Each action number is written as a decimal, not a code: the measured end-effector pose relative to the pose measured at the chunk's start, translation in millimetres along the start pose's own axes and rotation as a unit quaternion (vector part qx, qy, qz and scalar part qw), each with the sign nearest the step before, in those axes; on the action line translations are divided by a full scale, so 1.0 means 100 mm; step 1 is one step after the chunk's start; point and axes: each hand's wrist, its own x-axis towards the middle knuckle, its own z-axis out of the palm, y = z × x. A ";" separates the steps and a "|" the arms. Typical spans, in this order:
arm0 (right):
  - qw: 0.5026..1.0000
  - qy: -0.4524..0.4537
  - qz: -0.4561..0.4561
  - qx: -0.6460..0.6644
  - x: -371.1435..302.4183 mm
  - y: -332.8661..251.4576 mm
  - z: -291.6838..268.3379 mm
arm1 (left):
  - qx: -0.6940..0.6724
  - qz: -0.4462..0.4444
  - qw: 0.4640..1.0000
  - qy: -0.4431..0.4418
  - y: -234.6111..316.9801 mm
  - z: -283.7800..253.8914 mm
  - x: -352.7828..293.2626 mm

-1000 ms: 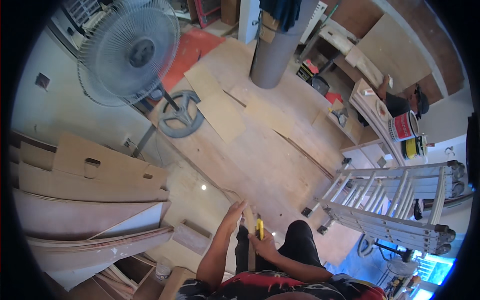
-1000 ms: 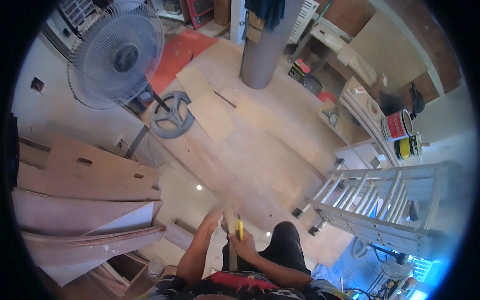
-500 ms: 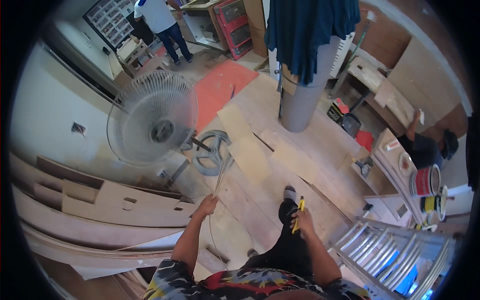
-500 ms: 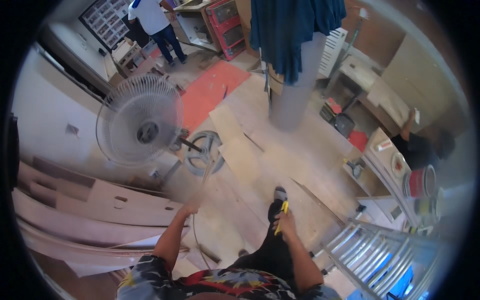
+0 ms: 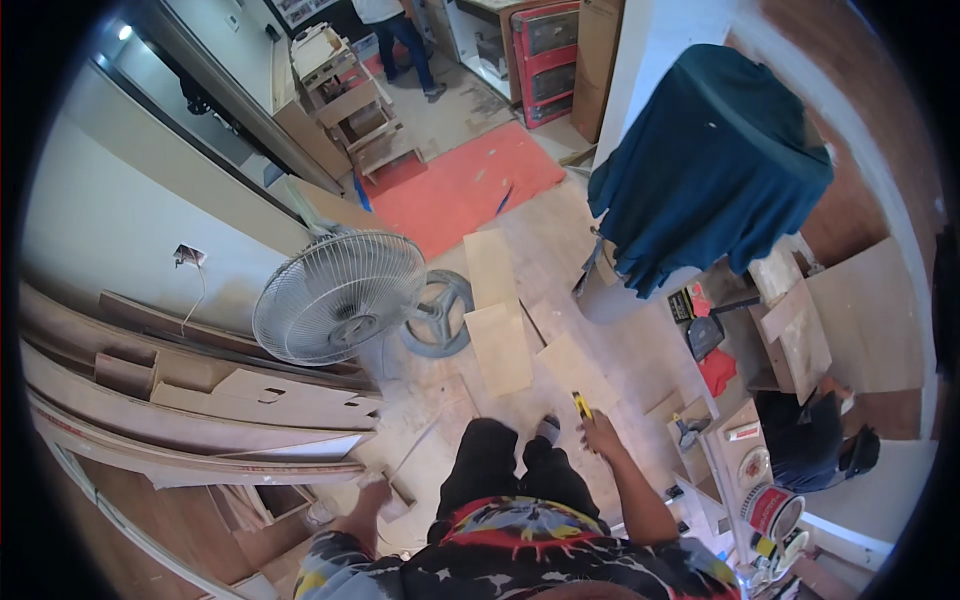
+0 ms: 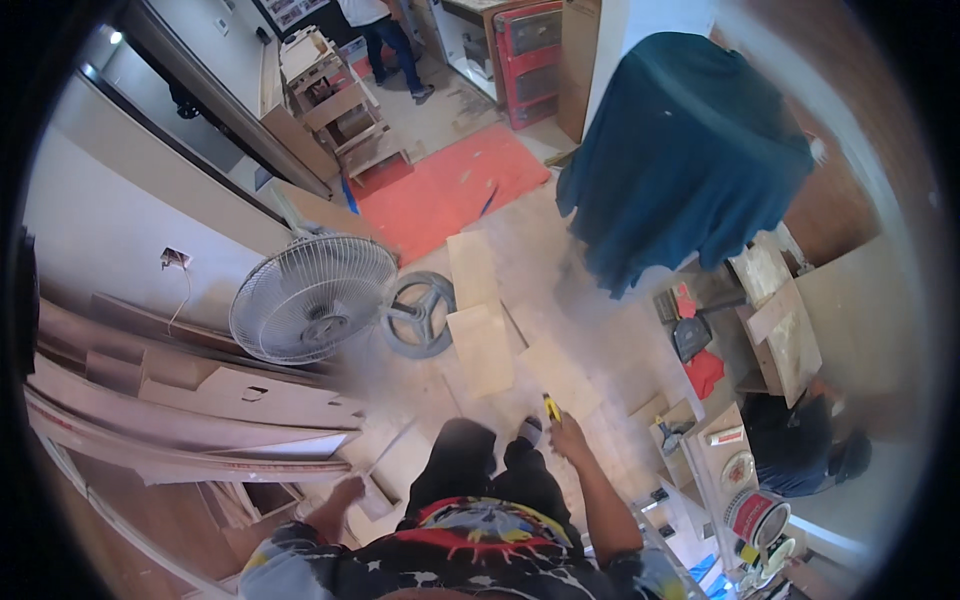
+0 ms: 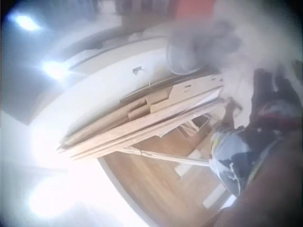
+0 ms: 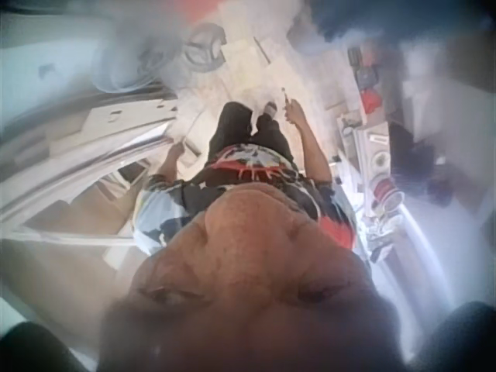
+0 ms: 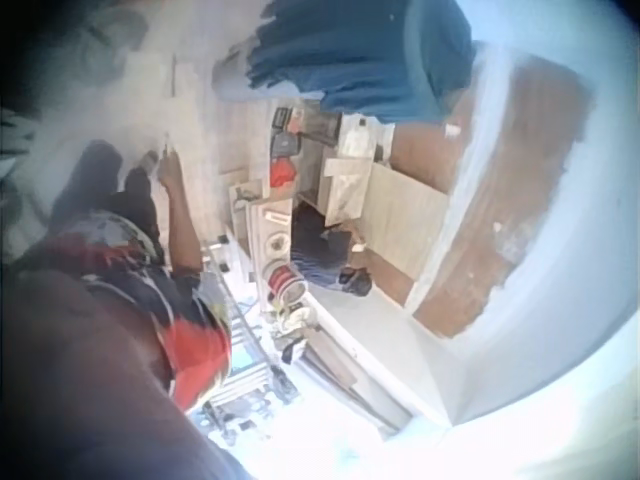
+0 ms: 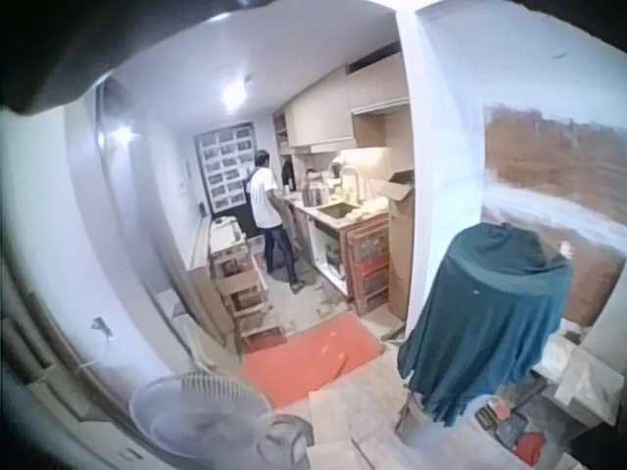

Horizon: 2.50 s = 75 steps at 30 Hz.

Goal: The person uses a utility knife to cut a long, thin strip of wood along a straight edge on a workbench. After cutting, they pick up the strip and sand its edges using a sanding block. The person works in a workshop environment with various tools and materials visible.

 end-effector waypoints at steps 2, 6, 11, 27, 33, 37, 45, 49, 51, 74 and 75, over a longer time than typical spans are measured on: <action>0.994 0.002 -0.059 -0.089 0.60 -0.18 -0.06 | 0.003 0.068 0.997 -0.044 0.05 0.25 -0.16; 0.993 -0.014 -0.081 -0.091 1.23 -1.17 -0.24 | -0.158 0.004 0.981 -0.113 0.62 0.29 -0.49; 0.988 0.013 -0.105 -0.113 1.98 -2.25 -0.23 | -0.326 -0.055 0.942 -0.053 1.31 -0.85 0.54; 0.929 0.150 -0.219 -0.257 5.52 -4.35 -1.44 | -0.545 0.132 0.826 0.057 3.52 -6.59 3.59; 0.935 0.125 -0.187 -0.273 6.37 -5.83 -2.33 | -0.587 0.036 0.808 0.028 3.46 -7.54 4.28; 0.908 0.259 -0.286 -0.166 6.80 -7.33 -3.24 | -0.616 0.037 0.787 0.027 3.64 -8.01 4.64; 0.743 0.372 -0.547 0.100 4.98 -11.13 -4.94 | -0.704 -0.035 0.709 0.027 3.38 -8.04 5.01; 0.678 0.354 -0.630 0.139 4.98 -11.73 -4.98 | -0.745 -0.062 0.664 0.031 3.07 -8.00 5.56; 0.667 0.372 -0.637 0.109 5.32 -11.82 -4.92 | -0.766 -0.072 0.637 0.049 2.88 -8.13 5.96; 0.821 0.350 -0.385 -0.235 11.41 -12.85 -3.78 | -0.786 -0.216 0.452 0.363 1.66 -12.13 7.11; 0.814 0.333 -0.403 -0.254 11.48 -12.93 -3.78 | -0.787 -0.219 0.448 0.363 1.66 -12.29 7.02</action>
